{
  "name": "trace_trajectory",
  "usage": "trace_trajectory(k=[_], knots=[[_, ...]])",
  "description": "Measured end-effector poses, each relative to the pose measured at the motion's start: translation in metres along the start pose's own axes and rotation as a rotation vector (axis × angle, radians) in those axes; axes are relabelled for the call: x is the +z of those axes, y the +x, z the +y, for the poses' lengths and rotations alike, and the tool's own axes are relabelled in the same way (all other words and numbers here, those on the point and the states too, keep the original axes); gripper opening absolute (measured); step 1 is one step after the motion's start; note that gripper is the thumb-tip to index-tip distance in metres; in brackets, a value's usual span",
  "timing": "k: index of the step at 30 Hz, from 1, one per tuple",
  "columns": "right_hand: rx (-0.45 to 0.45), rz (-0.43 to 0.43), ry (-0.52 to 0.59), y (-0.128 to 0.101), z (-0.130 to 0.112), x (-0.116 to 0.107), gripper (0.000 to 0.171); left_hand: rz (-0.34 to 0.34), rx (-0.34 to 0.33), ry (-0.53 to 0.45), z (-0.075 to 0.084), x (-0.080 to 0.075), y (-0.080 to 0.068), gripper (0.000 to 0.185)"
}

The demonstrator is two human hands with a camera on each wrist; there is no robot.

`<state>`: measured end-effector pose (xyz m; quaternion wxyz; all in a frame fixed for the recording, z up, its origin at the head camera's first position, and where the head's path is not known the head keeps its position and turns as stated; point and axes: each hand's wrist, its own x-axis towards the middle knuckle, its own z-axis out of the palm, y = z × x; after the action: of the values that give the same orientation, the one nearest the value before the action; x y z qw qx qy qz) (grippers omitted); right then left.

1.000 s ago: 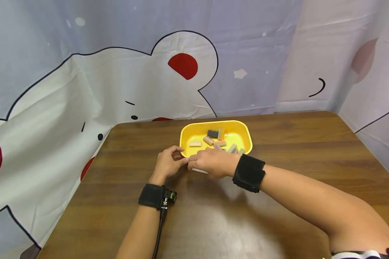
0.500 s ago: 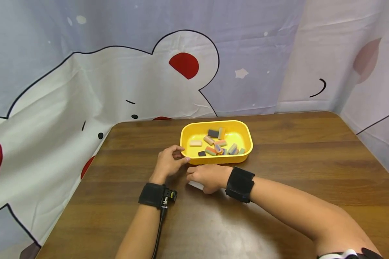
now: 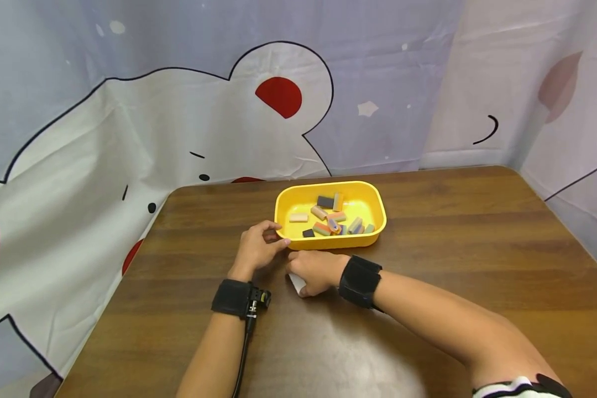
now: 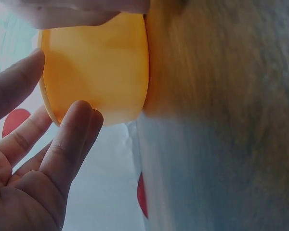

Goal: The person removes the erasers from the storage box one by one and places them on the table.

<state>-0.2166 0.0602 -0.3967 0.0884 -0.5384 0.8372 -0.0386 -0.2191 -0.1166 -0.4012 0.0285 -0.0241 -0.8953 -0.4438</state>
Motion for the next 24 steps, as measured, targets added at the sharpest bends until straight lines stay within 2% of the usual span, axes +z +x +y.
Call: trace_trajectory(k=[7, 15, 24], knots=[[0.098, 0.041, 0.087, 0.0034, -0.0040, -0.0004, 0.036, 0.006, 0.007, 0.004, 0.0022, 0.0011, 0.0028, 0.040], [0.121, 0.072, 0.106, 0.0061, -0.0050, 0.0037, 0.035, 0.006, -0.015, -0.010, 0.0035, -0.0002, 0.0027, 0.043], [0.138, 0.063, 0.138, 0.0027, -0.0058, 0.0053, 0.037, 0.007, -0.022, -0.014, 0.0022, 0.0006, 0.0046, 0.041]])
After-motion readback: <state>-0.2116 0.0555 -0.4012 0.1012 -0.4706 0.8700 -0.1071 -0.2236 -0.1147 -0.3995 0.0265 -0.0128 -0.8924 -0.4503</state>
